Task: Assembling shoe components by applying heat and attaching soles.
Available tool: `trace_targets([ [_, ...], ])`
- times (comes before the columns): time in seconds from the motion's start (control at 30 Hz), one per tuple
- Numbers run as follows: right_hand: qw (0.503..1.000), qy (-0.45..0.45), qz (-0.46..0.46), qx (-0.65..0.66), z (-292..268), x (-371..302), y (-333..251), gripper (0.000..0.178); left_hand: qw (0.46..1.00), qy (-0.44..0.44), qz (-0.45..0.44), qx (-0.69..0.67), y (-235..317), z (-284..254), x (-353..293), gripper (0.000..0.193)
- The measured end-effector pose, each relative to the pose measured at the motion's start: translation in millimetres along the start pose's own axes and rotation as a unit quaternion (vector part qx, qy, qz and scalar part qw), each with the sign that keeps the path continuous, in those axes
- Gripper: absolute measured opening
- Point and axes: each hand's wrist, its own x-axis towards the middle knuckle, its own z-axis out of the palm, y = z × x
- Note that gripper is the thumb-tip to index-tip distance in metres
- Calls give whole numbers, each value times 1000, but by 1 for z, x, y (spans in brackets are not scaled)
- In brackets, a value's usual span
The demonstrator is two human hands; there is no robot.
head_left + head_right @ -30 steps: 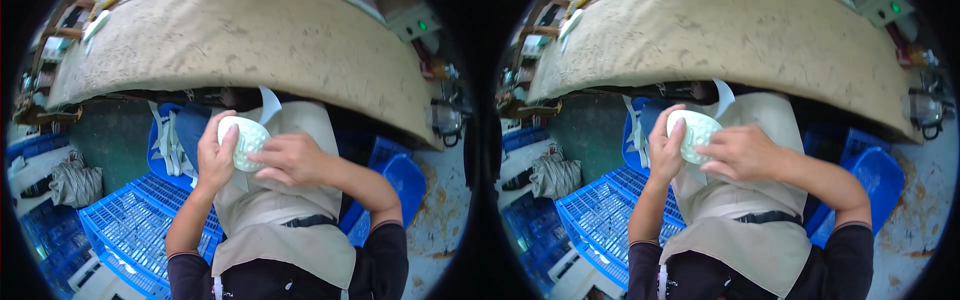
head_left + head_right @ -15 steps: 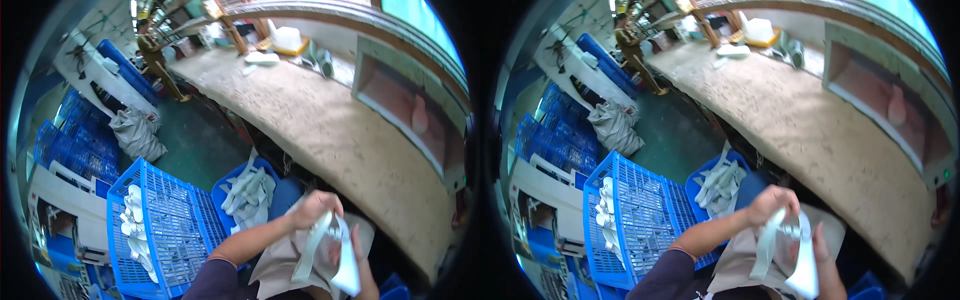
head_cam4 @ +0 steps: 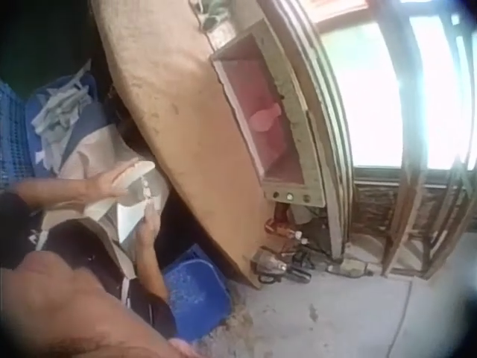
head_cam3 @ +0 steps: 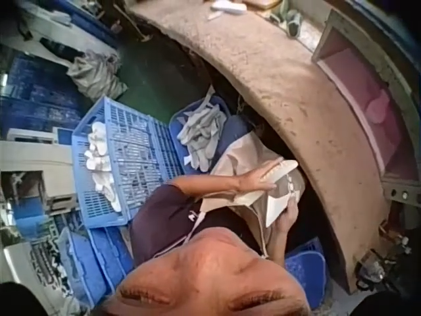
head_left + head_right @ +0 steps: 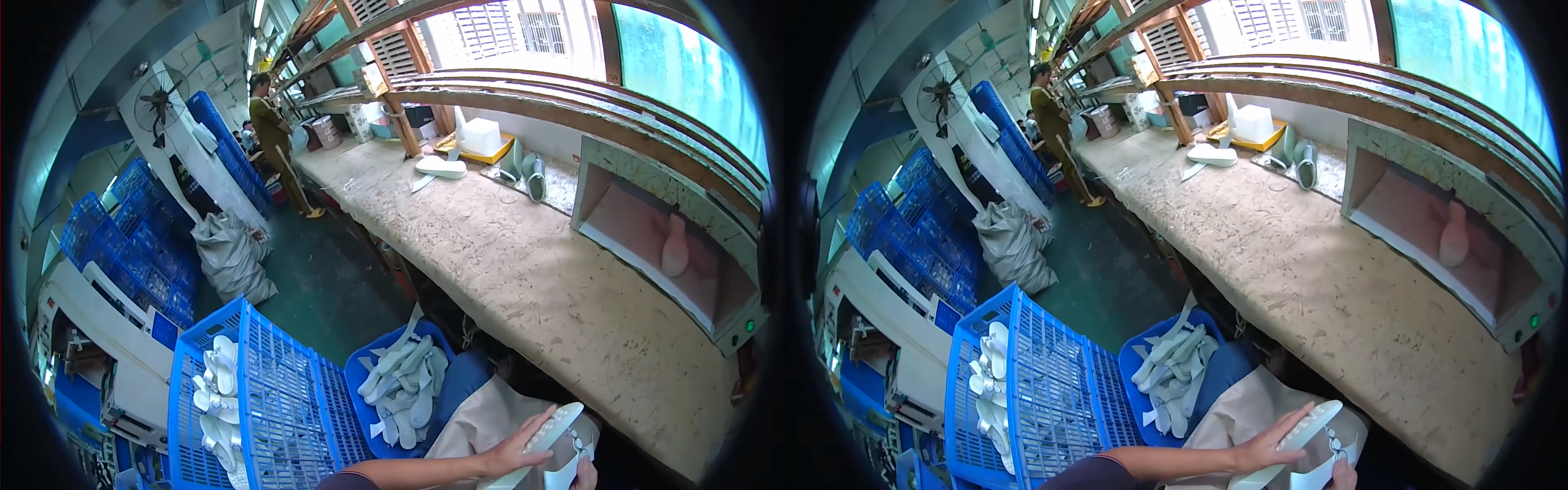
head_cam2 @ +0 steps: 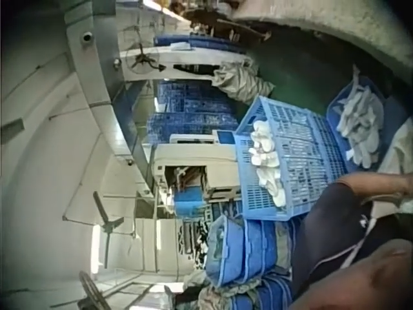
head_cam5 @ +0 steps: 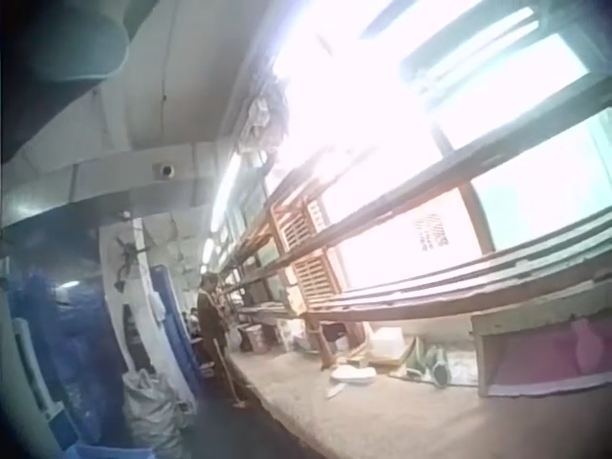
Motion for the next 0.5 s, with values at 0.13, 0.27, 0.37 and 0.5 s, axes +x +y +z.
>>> trace_targets([
  [0.13, 990, 108, -60, -67, 15, -23, 3, 25, 997, -38, -63, -6, -9, 16, 4, 81],
  [0.27, 989, 74, -51, -114, -14, -28, 0, 22, 995, -68, -71, -27, -36, 32, -7, 78],
  [0.37, 986, 93, 28, -138, -56, -19, 0, 23, 989, -100, -80, -75, -71, 45, -32, 73],
  [0.5, 991, 136, -1, 13, -30, -13, -2, 35, 974, -87, -193, -77, -46, 43, -24, 69],
])
